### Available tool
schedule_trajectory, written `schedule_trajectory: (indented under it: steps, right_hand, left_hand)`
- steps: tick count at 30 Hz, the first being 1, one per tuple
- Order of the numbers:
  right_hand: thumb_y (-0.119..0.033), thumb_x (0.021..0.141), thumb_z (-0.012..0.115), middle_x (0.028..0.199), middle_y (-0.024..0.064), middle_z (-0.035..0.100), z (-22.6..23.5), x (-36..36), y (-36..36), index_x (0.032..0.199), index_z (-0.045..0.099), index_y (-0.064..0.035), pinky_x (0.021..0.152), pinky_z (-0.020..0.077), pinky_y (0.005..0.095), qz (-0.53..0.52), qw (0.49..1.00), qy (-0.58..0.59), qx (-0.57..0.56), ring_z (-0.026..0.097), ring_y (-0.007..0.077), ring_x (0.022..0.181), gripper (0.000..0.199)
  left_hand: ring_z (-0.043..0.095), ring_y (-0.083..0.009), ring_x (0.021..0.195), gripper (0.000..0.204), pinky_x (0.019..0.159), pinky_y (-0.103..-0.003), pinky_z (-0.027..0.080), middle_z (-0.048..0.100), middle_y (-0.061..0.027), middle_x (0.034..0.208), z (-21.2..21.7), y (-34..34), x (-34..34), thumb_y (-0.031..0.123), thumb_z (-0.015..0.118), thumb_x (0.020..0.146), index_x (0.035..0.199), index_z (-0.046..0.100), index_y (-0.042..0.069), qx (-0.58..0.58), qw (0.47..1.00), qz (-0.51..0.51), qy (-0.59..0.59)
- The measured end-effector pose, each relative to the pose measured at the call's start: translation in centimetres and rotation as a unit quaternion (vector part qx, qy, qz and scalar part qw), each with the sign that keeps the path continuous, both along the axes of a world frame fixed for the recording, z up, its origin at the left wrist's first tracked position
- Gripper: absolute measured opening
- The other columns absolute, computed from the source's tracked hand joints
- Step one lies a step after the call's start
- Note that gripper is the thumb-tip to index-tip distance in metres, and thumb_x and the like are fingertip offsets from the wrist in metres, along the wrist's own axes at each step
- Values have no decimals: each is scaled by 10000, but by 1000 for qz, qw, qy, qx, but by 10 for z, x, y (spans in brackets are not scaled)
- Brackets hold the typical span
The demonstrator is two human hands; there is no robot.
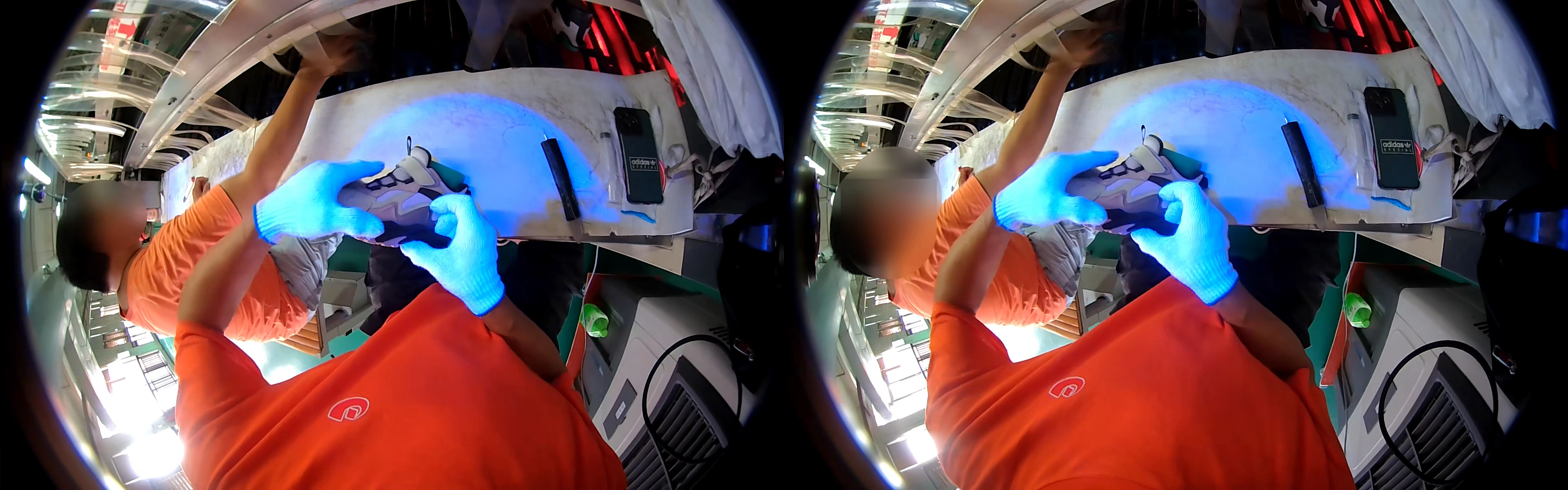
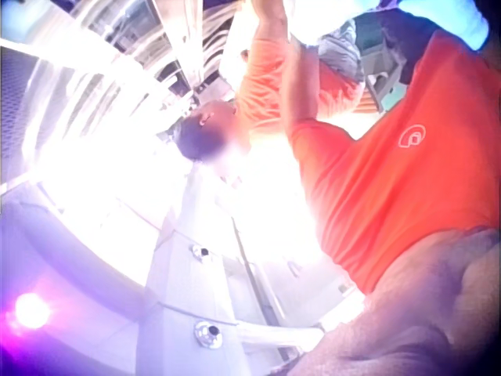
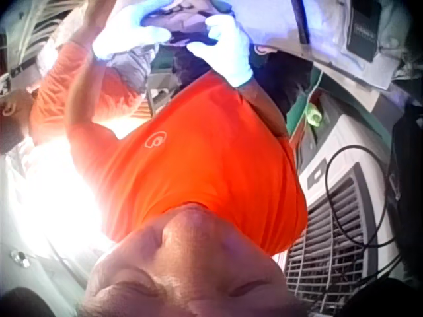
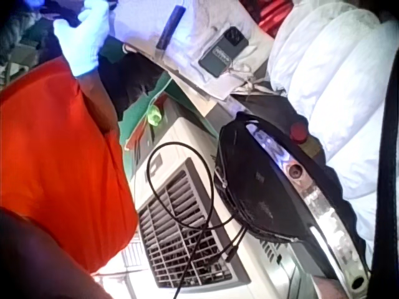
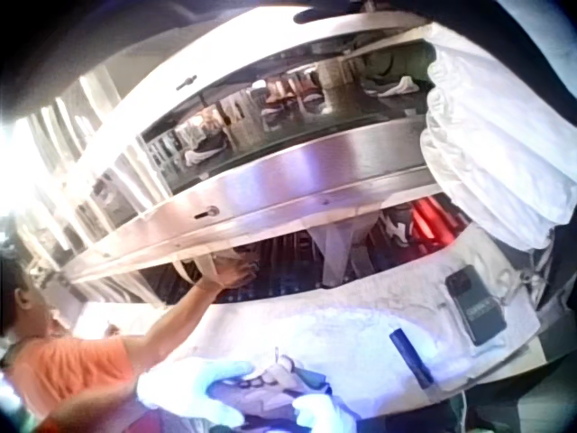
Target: The person uses a small black tool to scrape and clean the surface of a sneaker held in their left hand. They repeatedly rub the tool against the shoe's upper and sole, rotating the shoe to access different areas.
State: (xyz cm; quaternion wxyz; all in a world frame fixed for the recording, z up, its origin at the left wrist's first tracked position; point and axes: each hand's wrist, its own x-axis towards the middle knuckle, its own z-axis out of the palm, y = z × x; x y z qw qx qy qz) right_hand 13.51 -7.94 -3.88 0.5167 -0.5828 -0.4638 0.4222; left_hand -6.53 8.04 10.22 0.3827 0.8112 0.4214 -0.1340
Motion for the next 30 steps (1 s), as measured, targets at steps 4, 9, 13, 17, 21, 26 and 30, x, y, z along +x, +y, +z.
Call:
schedule_trajectory:
  steps: [4, 9, 13, 17, 21, 26, 30]
  right_hand:
    - [-280, 696, 1048, 982, 79, 692, -2, 2, 7, 1214, 631, -65, 789, 616, 376, 9, 1000, -15, 3, 695, 203, 860, 699]
    - [-283, 673, 1044, 950, 60, 676, -7, -1, 11, 1195, 643, -74, 754, 595, 374, 6, 1000, -22, 12, 658, 190, 809, 691]
    - [-302, 720, 1027, 964, 78, 716, -5, -3, 9, 1198, 668, -81, 763, 613, 399, 15, 998, -54, 14, 717, 221, 827, 637]
    - [-254, 695, 1026, 916, 41, 644, -13, -12, 6, 1180, 642, -80, 747, 577, 381, 7, 998, -37, 42, 637, 189, 802, 643]
    - [-198, 694, 1015, 957, 53, 639, -8, -16, 12, 1288, 643, -66, 788, 576, 375, -6, 998, -43, 48, 629, 201, 848, 713]
    - [-139, 722, 1008, 1118, 64, 632, -6, 2, 1, 1518, 552, 5, 853, 587, 347, 39, 998, -10, 52, 634, 162, 951, 928]
    - [-19, 780, 974, 1185, 61, 595, -7, 22, -43, 1618, 456, 18, 936, 602, 332, 11, 988, 154, 27, 648, 160, 1053, 986]
  left_hand:
    - [767, -379, 1230, 1100, 1087, -431, 569, 759, -270, 1372, 12, 4, 25, 610, 944, 776, 1584, 578, -42, -24, 994, -21, 109]
    - [792, -391, 1117, 1066, 1037, -451, 587, 806, -240, 1227, 20, -6, 66, 736, 881, 760, 1503, 655, 6, -17, 971, -41, 237]
    - [816, -381, 988, 921, 933, -433, 632, 828, -230, 1103, 9, -18, 75, 685, 876, 727, 1315, 754, -14, 30, 977, -11, 213]
    - [817, -401, 986, 913, 924, -439, 642, 826, -245, 1101, 0, -22, 70, 733, 818, 763, 1279, 779, -19, 103, 973, -24, 204]
    - [812, -424, 994, 861, 921, -474, 632, 825, -244, 1089, -17, -17, 68, 810, 687, 901, 1212, 820, 18, 129, 969, -19, 210]
    - [788, -359, 1109, 899, 1045, -443, 590, 810, -220, 1253, 23, -16, 54, 744, 776, 908, 1403, 734, -6, -12, 988, -48, 150]
    - [781, -271, 1124, 892, 1026, -371, 598, 765, -212, 1354, 47, -42, 11, 361, 1022, 736, 1475, 678, -1, -76, 995, 34, -50]
